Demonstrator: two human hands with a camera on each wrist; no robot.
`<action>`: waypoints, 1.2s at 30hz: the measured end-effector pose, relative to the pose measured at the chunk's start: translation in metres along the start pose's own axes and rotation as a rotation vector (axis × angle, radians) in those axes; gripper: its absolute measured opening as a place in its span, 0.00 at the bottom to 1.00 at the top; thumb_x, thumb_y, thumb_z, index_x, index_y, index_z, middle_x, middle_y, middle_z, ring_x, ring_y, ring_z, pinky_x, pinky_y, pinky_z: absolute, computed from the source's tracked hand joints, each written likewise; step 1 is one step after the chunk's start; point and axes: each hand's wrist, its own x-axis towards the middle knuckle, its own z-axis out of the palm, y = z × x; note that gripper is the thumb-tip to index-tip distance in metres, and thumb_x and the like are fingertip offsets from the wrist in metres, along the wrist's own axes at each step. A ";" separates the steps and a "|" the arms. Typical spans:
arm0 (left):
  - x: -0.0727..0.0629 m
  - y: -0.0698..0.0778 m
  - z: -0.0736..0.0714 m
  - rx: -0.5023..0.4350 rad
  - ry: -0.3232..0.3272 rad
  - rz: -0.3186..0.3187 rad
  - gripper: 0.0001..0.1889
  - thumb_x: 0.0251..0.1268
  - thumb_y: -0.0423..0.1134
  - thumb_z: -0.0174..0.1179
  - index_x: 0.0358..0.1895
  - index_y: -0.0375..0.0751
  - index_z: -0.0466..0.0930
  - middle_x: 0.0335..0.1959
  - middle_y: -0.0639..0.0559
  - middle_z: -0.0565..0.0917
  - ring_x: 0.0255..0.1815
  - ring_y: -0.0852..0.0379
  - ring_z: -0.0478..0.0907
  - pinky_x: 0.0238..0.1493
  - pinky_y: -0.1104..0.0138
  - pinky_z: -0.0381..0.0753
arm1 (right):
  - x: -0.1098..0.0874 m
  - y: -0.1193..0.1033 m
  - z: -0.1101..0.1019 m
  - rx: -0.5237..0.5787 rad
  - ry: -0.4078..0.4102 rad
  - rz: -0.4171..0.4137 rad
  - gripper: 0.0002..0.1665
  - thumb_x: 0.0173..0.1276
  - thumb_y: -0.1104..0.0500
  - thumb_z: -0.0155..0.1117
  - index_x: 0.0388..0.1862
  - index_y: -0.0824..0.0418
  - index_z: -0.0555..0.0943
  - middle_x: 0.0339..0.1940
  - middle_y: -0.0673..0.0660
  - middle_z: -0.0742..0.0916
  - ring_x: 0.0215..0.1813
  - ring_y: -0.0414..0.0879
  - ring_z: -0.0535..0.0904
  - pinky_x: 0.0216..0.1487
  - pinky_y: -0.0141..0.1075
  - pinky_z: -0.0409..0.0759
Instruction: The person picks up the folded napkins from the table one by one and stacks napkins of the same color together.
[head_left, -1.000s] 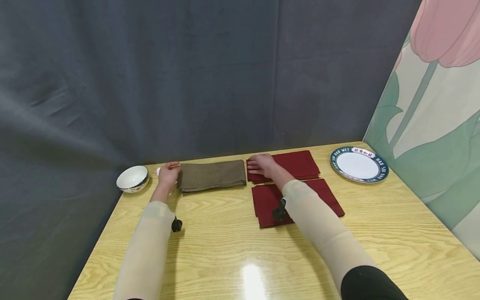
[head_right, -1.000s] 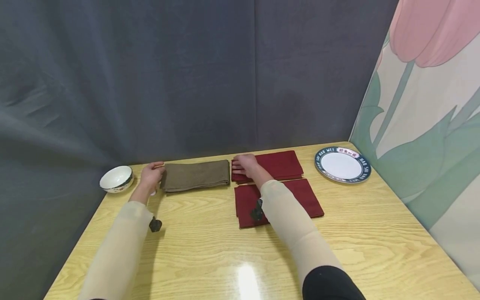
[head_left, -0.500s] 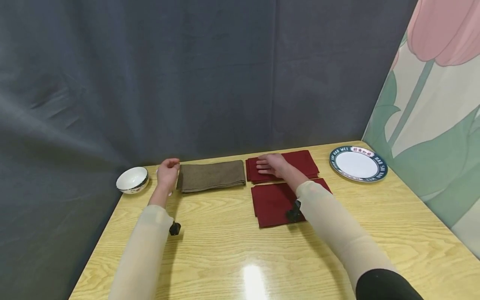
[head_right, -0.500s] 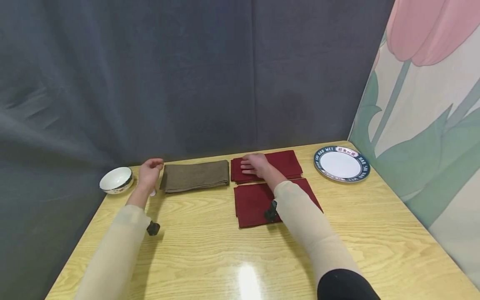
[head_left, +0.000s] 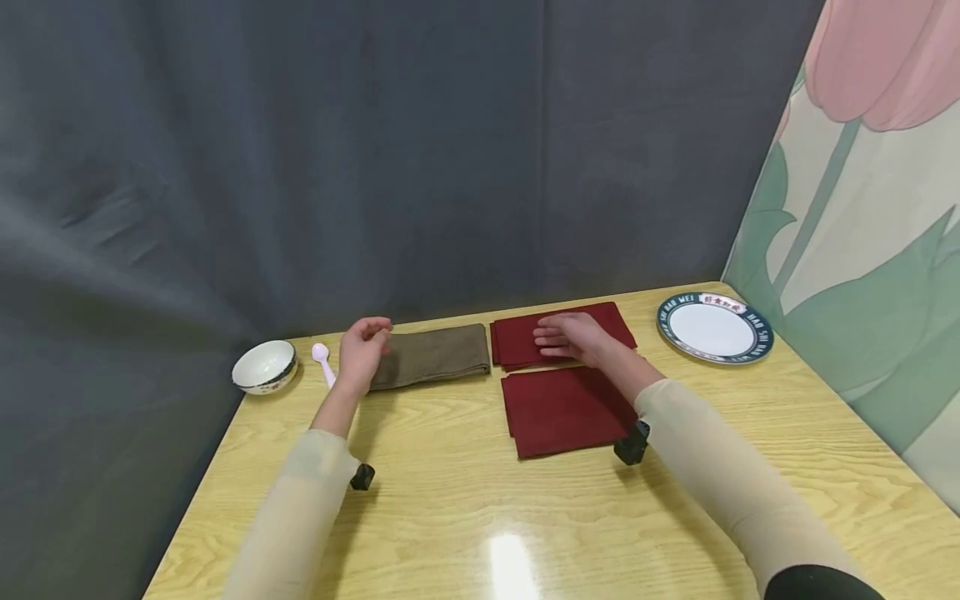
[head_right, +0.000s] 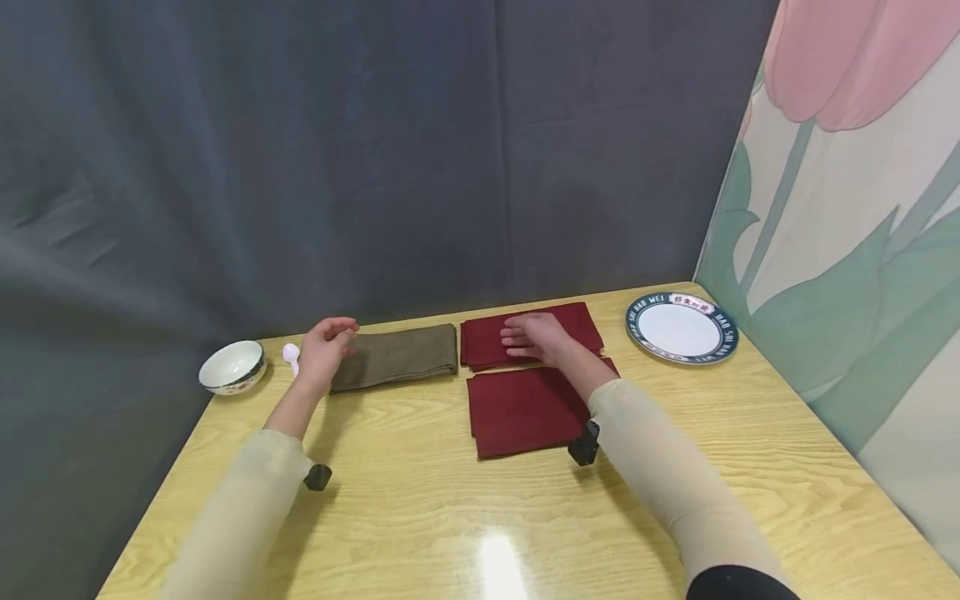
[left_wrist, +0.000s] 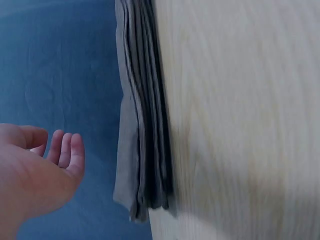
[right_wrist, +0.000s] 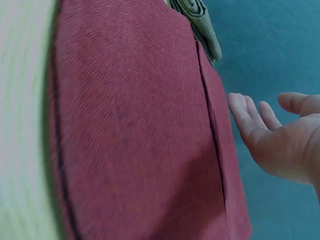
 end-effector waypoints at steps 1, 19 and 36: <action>-0.003 0.000 0.004 -0.008 -0.021 -0.003 0.12 0.77 0.30 0.53 0.56 0.27 0.79 0.53 0.35 0.81 0.53 0.45 0.79 0.52 0.53 0.82 | -0.003 0.001 -0.002 -0.008 -0.007 -0.003 0.29 0.83 0.59 0.49 0.76 0.72 0.63 0.70 0.72 0.75 0.68 0.62 0.74 0.60 0.46 0.79; -0.044 -0.006 0.056 -0.005 -0.394 -0.105 0.15 0.79 0.33 0.54 0.62 0.28 0.76 0.54 0.35 0.81 0.55 0.39 0.79 0.57 0.45 0.79 | -0.032 0.016 -0.024 -0.019 -0.079 -0.059 0.30 0.85 0.59 0.44 0.76 0.76 0.59 0.71 0.77 0.71 0.66 0.61 0.76 0.63 0.49 0.76; -0.066 -0.014 0.088 0.047 -0.548 -0.126 0.14 0.77 0.33 0.57 0.59 0.29 0.77 0.56 0.33 0.80 0.56 0.39 0.78 0.51 0.53 0.84 | -0.064 0.018 -0.060 -0.079 -0.073 -0.059 0.31 0.84 0.58 0.46 0.75 0.78 0.58 0.70 0.75 0.72 0.67 0.60 0.75 0.61 0.46 0.78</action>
